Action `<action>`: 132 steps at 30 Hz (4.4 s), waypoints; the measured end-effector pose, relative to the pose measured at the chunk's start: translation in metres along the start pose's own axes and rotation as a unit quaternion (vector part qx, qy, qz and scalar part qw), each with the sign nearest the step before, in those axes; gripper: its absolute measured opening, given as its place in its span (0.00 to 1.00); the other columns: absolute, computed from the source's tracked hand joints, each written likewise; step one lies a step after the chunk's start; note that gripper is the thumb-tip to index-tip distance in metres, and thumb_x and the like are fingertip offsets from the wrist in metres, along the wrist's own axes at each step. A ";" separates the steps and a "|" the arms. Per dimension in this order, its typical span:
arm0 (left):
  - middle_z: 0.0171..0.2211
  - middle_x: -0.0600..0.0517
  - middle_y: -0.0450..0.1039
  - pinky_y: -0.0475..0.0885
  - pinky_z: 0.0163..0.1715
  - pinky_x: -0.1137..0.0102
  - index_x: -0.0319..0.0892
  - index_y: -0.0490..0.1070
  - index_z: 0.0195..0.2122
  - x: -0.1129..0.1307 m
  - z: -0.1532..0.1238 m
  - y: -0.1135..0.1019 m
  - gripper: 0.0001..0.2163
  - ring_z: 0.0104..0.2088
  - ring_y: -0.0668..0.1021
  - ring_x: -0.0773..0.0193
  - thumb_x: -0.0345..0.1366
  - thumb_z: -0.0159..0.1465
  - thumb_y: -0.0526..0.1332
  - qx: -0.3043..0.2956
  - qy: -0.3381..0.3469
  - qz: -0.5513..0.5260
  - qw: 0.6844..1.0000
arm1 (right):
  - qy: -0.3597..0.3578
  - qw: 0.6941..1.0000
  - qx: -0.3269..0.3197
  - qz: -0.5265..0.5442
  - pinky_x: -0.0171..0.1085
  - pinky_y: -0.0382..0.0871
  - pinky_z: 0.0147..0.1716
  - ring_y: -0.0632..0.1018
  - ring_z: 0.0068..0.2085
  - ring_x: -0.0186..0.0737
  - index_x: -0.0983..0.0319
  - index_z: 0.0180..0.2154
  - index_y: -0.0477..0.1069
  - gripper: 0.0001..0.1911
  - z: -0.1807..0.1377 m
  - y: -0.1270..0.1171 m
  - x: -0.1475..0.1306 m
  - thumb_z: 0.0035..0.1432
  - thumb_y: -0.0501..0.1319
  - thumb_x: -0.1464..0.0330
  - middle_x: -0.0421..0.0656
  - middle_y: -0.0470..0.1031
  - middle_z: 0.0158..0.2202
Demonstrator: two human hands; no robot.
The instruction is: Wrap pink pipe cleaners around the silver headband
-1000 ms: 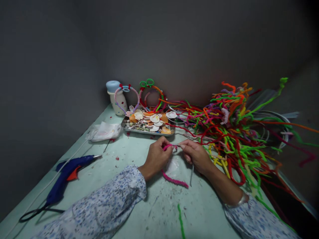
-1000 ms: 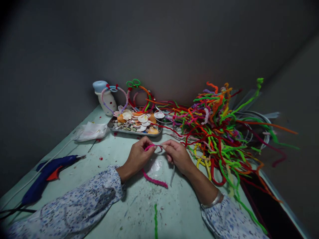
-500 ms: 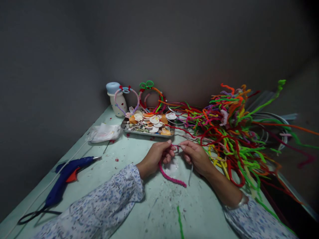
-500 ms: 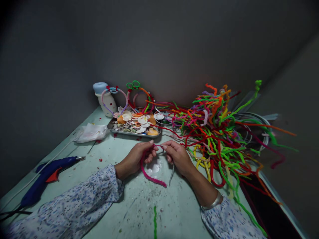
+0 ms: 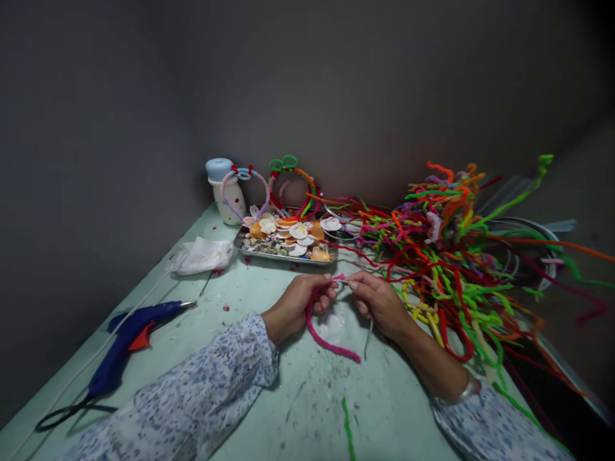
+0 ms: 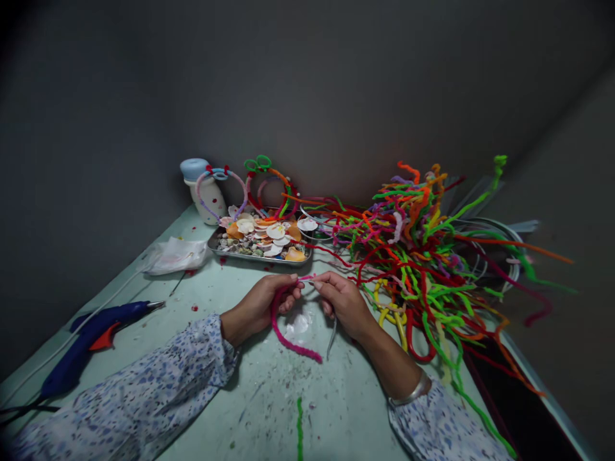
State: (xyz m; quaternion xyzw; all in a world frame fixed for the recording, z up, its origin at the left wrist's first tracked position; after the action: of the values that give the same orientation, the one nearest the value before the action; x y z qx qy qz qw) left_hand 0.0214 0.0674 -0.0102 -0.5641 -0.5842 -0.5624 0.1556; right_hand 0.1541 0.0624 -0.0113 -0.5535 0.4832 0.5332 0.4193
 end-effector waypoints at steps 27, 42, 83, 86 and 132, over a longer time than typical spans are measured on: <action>0.24 0.53 0.69 0.58 0.15 0.79 0.36 0.67 0.28 0.004 -0.002 -0.001 0.04 0.17 0.68 0.76 0.32 0.57 0.58 0.012 0.054 0.016 0.998 | 0.002 1.000 -0.008 0.005 0.27 0.50 0.14 0.59 0.14 0.27 0.62 0.35 0.70 0.10 0.001 0.000 0.002 0.58 0.60 0.61 0.31 0.61 0.12; 0.22 0.55 0.69 0.57 0.15 0.79 0.38 0.65 0.29 0.007 -0.004 -0.001 0.04 0.16 0.67 0.77 0.32 0.56 0.59 0.032 0.069 0.029 0.997 | 0.010 1.000 -0.011 0.004 0.27 0.50 0.13 0.59 0.13 0.26 0.62 0.35 0.70 0.11 0.002 0.001 0.003 0.57 0.59 0.60 0.31 0.61 0.12; 0.23 0.55 0.69 0.57 0.16 0.78 0.38 0.67 0.32 0.007 -0.002 -0.003 0.05 0.15 0.66 0.76 0.32 0.55 0.58 0.037 0.126 0.121 0.984 | 0.013 0.998 0.014 -0.063 0.30 0.58 0.18 0.66 0.18 0.29 0.61 0.28 0.69 0.11 0.002 0.002 -0.003 0.55 0.60 0.60 0.35 0.68 0.19; 0.23 0.55 0.69 0.57 0.16 0.78 0.38 0.67 0.33 0.007 -0.001 -0.003 0.05 0.15 0.66 0.76 0.32 0.55 0.58 0.036 0.126 0.121 0.984 | 0.025 0.997 0.024 -0.069 0.30 0.57 0.17 0.65 0.16 0.29 0.61 0.27 0.67 0.11 0.002 0.003 -0.002 0.54 0.60 0.60 0.35 0.67 0.17; 0.24 0.55 0.71 0.63 0.17 0.78 0.39 0.65 0.35 0.007 -0.003 -0.002 0.07 0.17 0.70 0.74 0.31 0.54 0.57 0.032 0.124 0.127 0.984 | 0.023 0.998 0.006 -0.049 0.27 0.54 0.14 0.63 0.13 0.27 0.62 0.33 0.67 0.11 0.001 0.009 -0.005 0.55 0.58 0.60 0.32 0.67 0.14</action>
State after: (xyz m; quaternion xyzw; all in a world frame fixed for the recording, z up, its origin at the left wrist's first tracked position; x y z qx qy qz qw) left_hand 0.0160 0.0687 -0.0050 -0.5546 -0.5012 -0.5849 0.3149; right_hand 0.1448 0.0624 -0.0059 -0.5862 0.4681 0.4960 0.4373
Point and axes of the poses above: each hand's wrist, its own z-axis towards the middle knuckle, its own y-axis out of the palm, x = y × z, the point moved 7 cm from there along z, towards the middle knuckle
